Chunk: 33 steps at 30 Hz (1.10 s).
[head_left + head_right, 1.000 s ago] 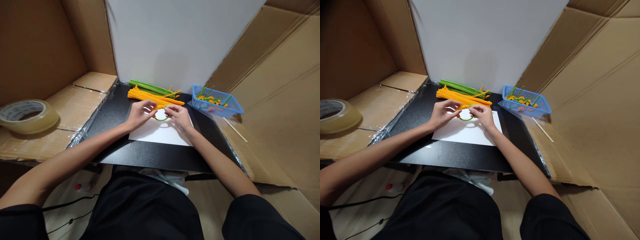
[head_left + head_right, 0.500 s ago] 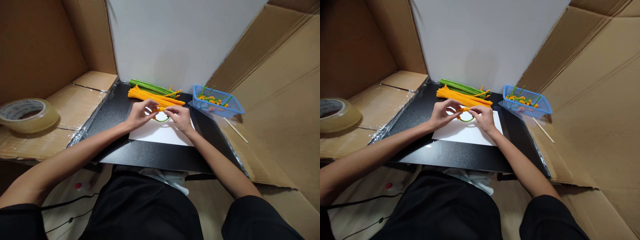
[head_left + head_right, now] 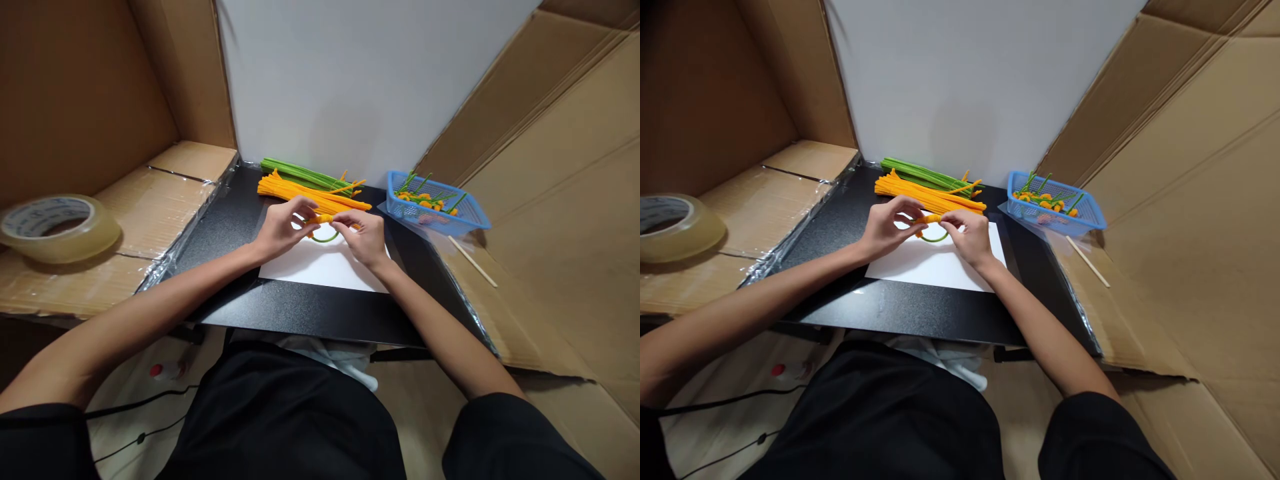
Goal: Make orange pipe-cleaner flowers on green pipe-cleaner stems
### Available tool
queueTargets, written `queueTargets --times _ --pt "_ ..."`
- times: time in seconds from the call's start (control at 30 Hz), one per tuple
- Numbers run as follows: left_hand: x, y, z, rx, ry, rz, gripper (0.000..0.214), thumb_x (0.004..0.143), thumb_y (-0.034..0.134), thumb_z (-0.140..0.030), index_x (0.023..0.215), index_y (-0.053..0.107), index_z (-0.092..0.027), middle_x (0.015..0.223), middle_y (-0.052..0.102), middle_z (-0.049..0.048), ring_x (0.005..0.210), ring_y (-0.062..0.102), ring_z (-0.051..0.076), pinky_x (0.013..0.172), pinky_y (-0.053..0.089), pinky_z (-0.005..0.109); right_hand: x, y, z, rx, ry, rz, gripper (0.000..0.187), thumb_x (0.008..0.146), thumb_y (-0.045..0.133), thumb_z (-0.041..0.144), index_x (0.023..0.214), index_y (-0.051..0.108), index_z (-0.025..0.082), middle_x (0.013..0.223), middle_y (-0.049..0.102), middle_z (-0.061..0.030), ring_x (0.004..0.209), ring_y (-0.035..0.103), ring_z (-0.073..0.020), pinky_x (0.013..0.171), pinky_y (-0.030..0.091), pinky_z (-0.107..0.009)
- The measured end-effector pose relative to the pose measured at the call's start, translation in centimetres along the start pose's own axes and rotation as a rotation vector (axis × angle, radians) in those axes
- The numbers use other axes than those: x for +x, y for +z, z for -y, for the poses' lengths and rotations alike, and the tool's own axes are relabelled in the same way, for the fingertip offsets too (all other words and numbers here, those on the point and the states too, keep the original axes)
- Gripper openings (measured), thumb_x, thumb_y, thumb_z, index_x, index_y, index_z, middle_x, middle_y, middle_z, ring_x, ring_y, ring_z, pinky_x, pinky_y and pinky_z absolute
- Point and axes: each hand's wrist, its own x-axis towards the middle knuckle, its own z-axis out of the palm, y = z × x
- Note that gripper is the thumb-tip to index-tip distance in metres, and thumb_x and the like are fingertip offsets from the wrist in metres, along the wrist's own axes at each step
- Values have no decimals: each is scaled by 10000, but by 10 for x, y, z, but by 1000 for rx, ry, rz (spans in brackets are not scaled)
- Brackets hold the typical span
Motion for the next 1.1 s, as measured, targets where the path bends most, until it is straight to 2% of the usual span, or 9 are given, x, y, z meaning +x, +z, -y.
queueTargets --times 0.23,0.47,0.6,0.67,0.73,0.83,0.9,1.0,1.1 --pt "5 -1 0 -48 -146 -68 418 842 712 -547 978 663 -155 877 755 59 788 727 147 686 605 233 3 1 -7 183 182 -78 93 772 742 280 784 735 188 736 744 -29 650 697 -185 672 561 -325" --pt "2 -3 2 213 -15 105 329 992 521 -419 854 672 -161 807 723 38 694 653 131 594 486 207 2 1 -6 108 110 -108 112 802 727 298 807 727 187 768 746 -32 669 688 -172 691 554 -318" --pt "2 -4 8 330 -12 117 341 1003 478 -379 795 632 -157 727 680 28 607 592 123 570 421 224 4 0 -10 198 145 -93 231 825 725 414 931 685 212 788 725 -13 675 676 -156 676 543 -297" --pt "3 -5 12 365 17 93 342 1000 477 -381 777 614 -161 688 653 19 571 556 118 557 393 229 8 -1 -17 297 217 -49 337 837 697 493 1037 657 224 763 707 -1 659 662 -153 633 520 -282" --pt "4 -7 16 381 42 73 343 997 480 -387 764 600 -166 664 633 13 549 531 114 546 372 231 10 -3 -25 294 245 55 362 831 686 536 985 677 208 728 687 -5 638 631 -153 600 484 -278" --pt "5 -8 18 377 43 47 336 990 488 -380 746 586 -170 642 615 6 539 518 112 540 363 231 11 -6 -30 106 167 146 344 823 699 521 778 700 180 716 658 -27 635 564 -149 604 438 -288" --pt "4 -8 18 366 23 28 320 982 499 -365 744 587 -169 643 616 4 536 518 109 543 366 230 11 -8 -30 -3 70 152 322 840 685 495 785 718 179 767 656 -41 674 553 -154 624 430 -290" --pt "3 -6 16 341 -16 5 304 974 510 -349 745 594 -168 660 635 5 536 523 105 549 374 227 11 -9 -28 1 -8 212 319 867 648 489 842 733 182 836 688 -58 755 601 -176 653 449 -286" --pt "2 -4 16 347 -26 -6 310 966 517 -348 727 594 -168 646 631 5 527 508 106 546 364 230 12 -13 -31 49 15 330 351 905 599 486 812 744 180 719 704 -40 660 625 -168 626 456 -278"
